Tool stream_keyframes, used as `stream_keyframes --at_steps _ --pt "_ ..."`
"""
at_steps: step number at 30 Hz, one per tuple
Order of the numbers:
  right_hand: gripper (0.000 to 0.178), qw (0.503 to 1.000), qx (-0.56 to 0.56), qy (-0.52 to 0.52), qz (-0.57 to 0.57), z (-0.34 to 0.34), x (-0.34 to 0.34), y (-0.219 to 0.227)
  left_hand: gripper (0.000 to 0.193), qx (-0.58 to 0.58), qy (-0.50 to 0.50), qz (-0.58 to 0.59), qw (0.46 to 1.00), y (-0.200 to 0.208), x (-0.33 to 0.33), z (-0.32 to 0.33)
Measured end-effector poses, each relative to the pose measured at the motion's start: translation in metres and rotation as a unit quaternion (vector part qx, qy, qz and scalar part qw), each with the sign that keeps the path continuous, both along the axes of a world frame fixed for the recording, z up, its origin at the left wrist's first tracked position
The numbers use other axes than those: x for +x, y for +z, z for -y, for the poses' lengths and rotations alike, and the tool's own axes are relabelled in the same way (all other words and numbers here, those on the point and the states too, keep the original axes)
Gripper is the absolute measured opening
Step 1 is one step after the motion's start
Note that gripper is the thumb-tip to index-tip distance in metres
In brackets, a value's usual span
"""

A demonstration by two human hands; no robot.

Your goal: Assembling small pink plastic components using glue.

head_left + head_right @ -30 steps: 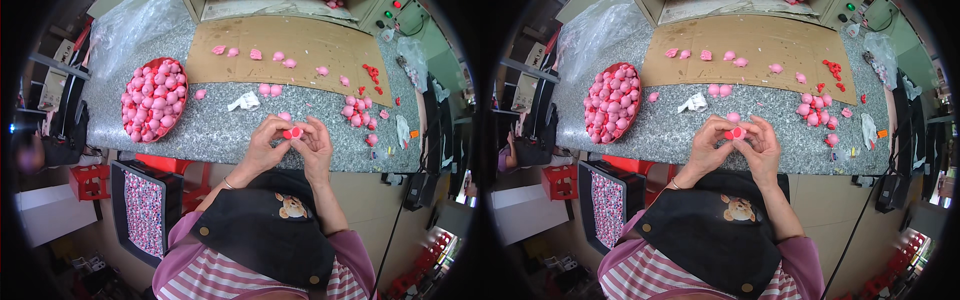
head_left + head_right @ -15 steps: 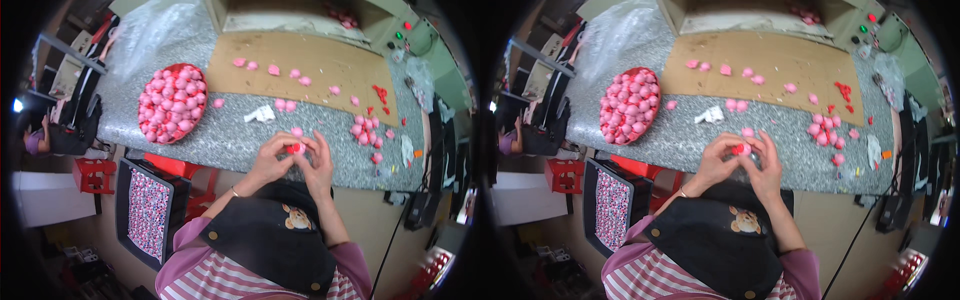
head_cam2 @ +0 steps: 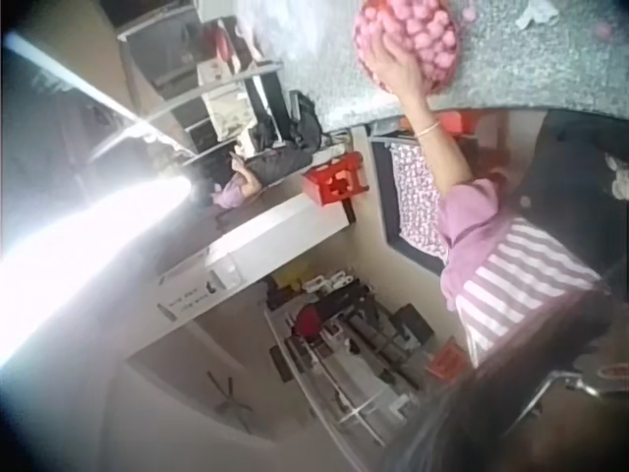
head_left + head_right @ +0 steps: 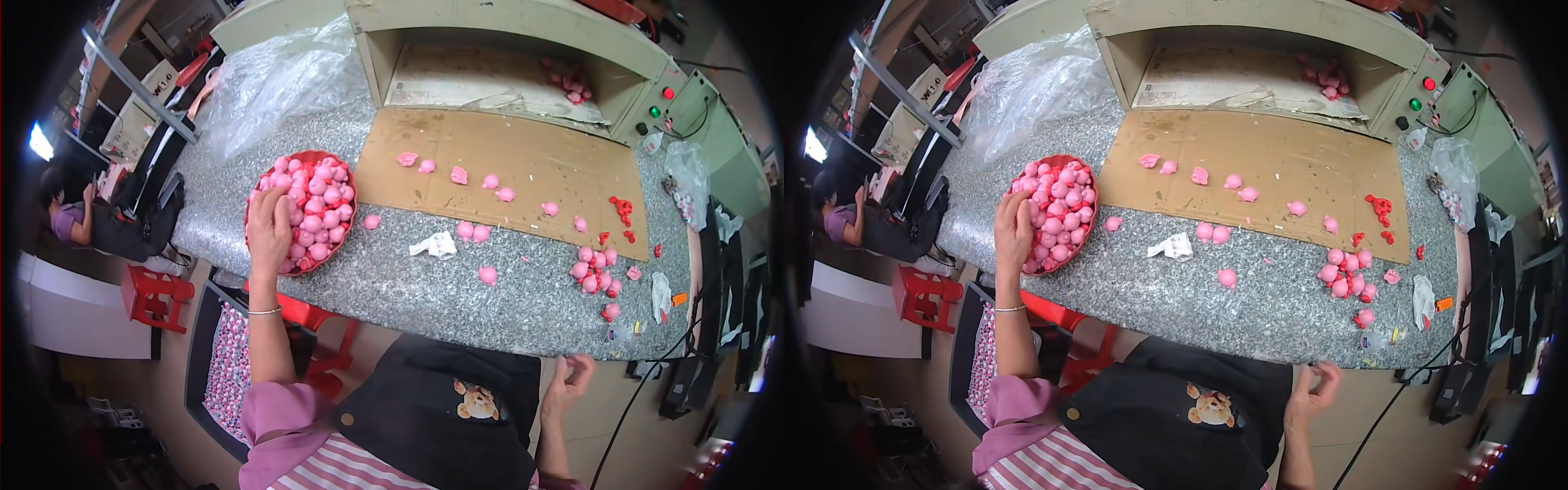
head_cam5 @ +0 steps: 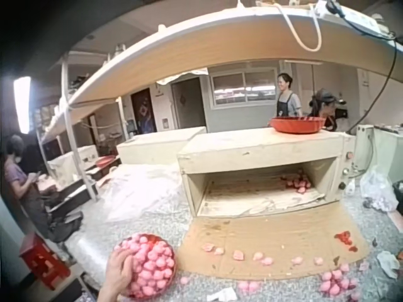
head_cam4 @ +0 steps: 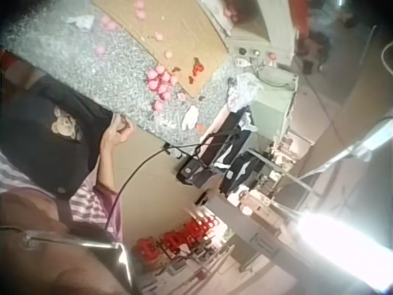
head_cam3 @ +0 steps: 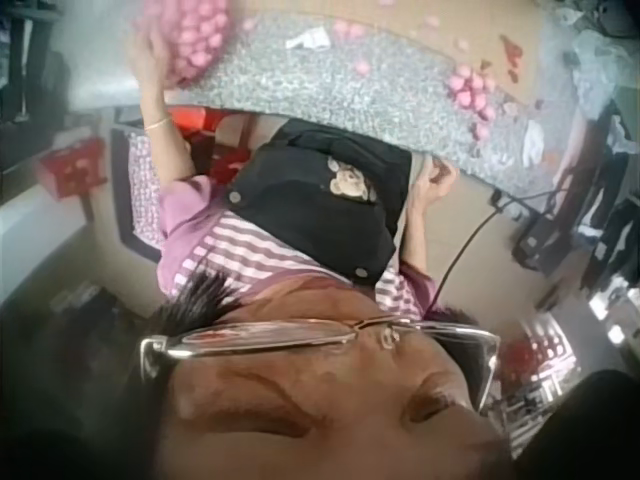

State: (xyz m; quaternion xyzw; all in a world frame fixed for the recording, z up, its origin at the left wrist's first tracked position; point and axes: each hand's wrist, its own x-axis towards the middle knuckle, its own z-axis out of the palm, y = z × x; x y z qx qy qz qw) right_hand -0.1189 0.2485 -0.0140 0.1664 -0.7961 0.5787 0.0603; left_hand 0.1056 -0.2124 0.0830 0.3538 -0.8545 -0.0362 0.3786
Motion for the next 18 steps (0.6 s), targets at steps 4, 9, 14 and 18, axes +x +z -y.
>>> stream_keyframes --at_steps 4,9,14,18 --pt "0.041 0.990 0.045 -0.129 0.020 -0.031 -0.016 0.003 0.027 0.130 0.020 -0.084 0.988 -0.003 0.000 0.003" --pt "0.071 0.990 0.037 -0.136 -0.021 -0.048 -0.057 0.010 0.028 0.099 0.092 -0.142 0.981 -0.019 0.002 0.018" --pt "0.077 0.995 0.044 -0.088 0.000 -0.038 -0.081 0.012 0.018 -0.030 0.029 -0.204 0.978 0.010 -0.034 -0.043" --pt "0.051 0.993 0.085 -0.079 -0.006 -0.034 -0.093 0.005 0.017 0.055 -0.169 -0.128 0.976 0.003 -0.099 -0.099"
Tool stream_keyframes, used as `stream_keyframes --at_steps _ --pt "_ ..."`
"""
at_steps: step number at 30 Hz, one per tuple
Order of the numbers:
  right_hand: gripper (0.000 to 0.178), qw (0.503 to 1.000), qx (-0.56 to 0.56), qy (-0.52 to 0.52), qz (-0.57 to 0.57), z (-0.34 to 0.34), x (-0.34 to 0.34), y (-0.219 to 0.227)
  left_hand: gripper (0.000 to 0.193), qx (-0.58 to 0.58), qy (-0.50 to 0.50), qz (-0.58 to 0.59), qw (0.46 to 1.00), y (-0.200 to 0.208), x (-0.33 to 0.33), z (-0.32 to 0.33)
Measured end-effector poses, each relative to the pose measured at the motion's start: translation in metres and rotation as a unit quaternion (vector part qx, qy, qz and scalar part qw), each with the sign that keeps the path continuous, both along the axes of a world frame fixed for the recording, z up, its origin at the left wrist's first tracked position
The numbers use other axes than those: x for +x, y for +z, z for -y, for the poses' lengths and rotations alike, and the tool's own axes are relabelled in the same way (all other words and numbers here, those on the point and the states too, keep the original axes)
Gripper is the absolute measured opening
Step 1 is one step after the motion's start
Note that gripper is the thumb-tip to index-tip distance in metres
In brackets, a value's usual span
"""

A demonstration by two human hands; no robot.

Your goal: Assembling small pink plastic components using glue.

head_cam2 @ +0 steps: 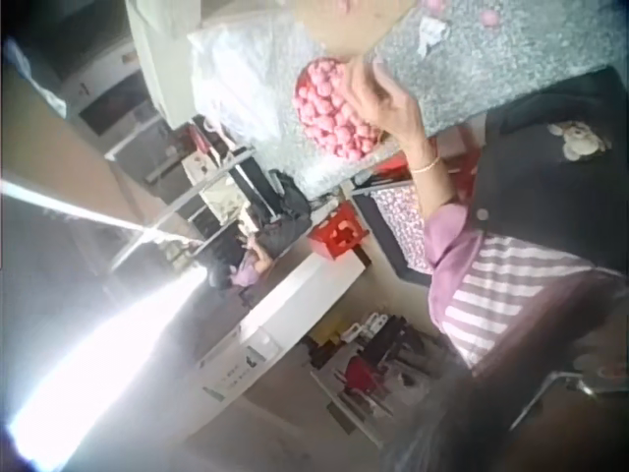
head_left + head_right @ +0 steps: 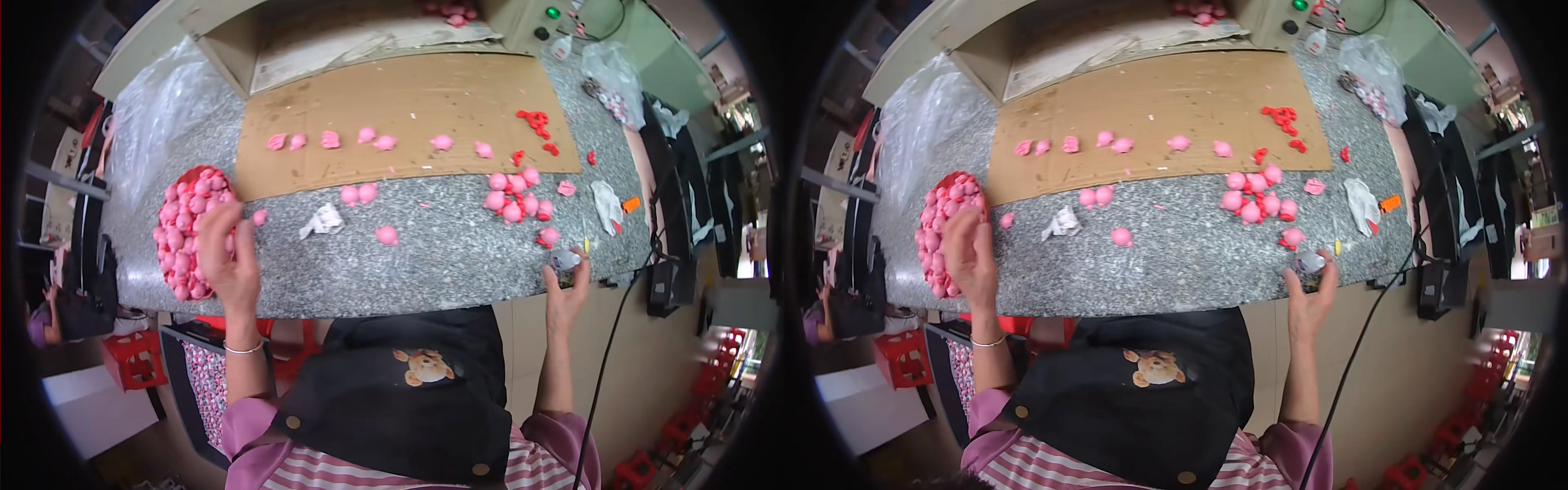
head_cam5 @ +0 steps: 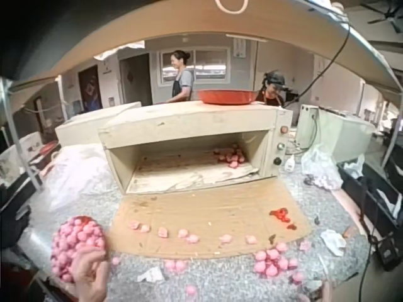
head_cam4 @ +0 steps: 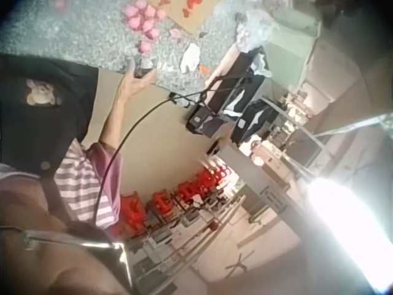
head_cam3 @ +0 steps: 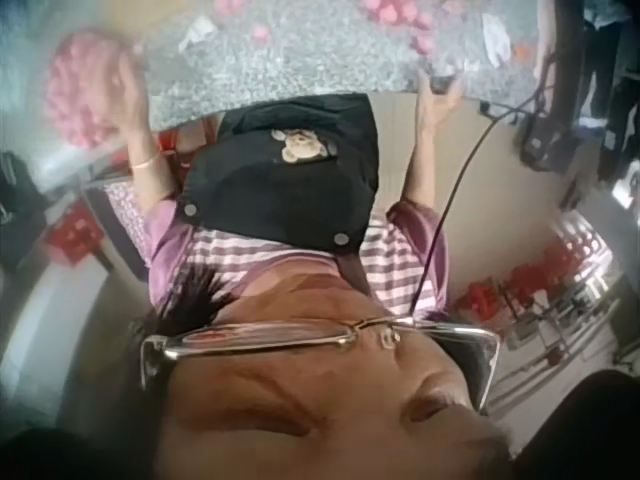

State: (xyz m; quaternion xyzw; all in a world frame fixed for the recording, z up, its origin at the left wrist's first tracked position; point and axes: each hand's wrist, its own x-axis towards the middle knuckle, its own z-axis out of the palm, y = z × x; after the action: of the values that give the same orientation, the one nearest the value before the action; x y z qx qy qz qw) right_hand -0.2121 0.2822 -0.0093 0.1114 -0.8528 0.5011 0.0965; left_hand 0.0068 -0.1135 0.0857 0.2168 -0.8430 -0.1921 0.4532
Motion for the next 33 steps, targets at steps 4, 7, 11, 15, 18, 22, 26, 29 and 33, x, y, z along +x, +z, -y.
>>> stream_keyframes --at_steps 4,7,11,15,18,22,26,29,33 --pt "0.023 1.000 -0.016 0.017 -0.003 -0.001 -0.009 0.004 0.021 0.088 -0.174 0.061 0.979 -0.004 -0.055 -0.054" --pt "0.018 0.999 -0.030 -0.015 -0.017 -0.008 -0.022 0.001 0.015 0.130 -0.291 0.092 0.943 -0.017 -0.094 -0.086" --pt "0.016 1.000 -0.002 -0.030 -0.008 -0.012 -0.047 0.010 0.019 0.110 -0.382 0.127 0.909 -0.038 -0.157 -0.115" --pt "0.025 1.000 0.007 -0.011 -0.003 -0.016 -0.052 0.008 0.032 0.075 -0.370 0.205 0.903 -0.051 -0.205 -0.142" --pt "0.047 0.994 0.043 -0.062 -0.082 -0.018 -0.044 0.004 0.034 0.068 -0.386 0.238 0.889 -0.059 -0.218 -0.146" --pt "0.042 0.986 -0.008 -0.124 -0.115 -0.020 -0.016 0.001 0.034 0.145 -0.411 0.213 0.875 -0.056 -0.212 -0.139" --pt "0.040 0.998 0.007 0.000 -0.067 0.000 0.015 0.011 0.034 0.136 -0.414 0.219 0.873 -0.053 -0.206 -0.130" --pt "0.046 0.991 0.066 0.064 -0.097 0.026 0.000 0.025 0.032 0.090 -0.415 0.212 0.880 -0.052 -0.211 -0.125" --pt "0.061 0.980 0.128 0.105 -0.112 0.047 -0.025 0.031 0.034 0.067 -0.440 0.239 0.863 -0.049 -0.215 -0.120"
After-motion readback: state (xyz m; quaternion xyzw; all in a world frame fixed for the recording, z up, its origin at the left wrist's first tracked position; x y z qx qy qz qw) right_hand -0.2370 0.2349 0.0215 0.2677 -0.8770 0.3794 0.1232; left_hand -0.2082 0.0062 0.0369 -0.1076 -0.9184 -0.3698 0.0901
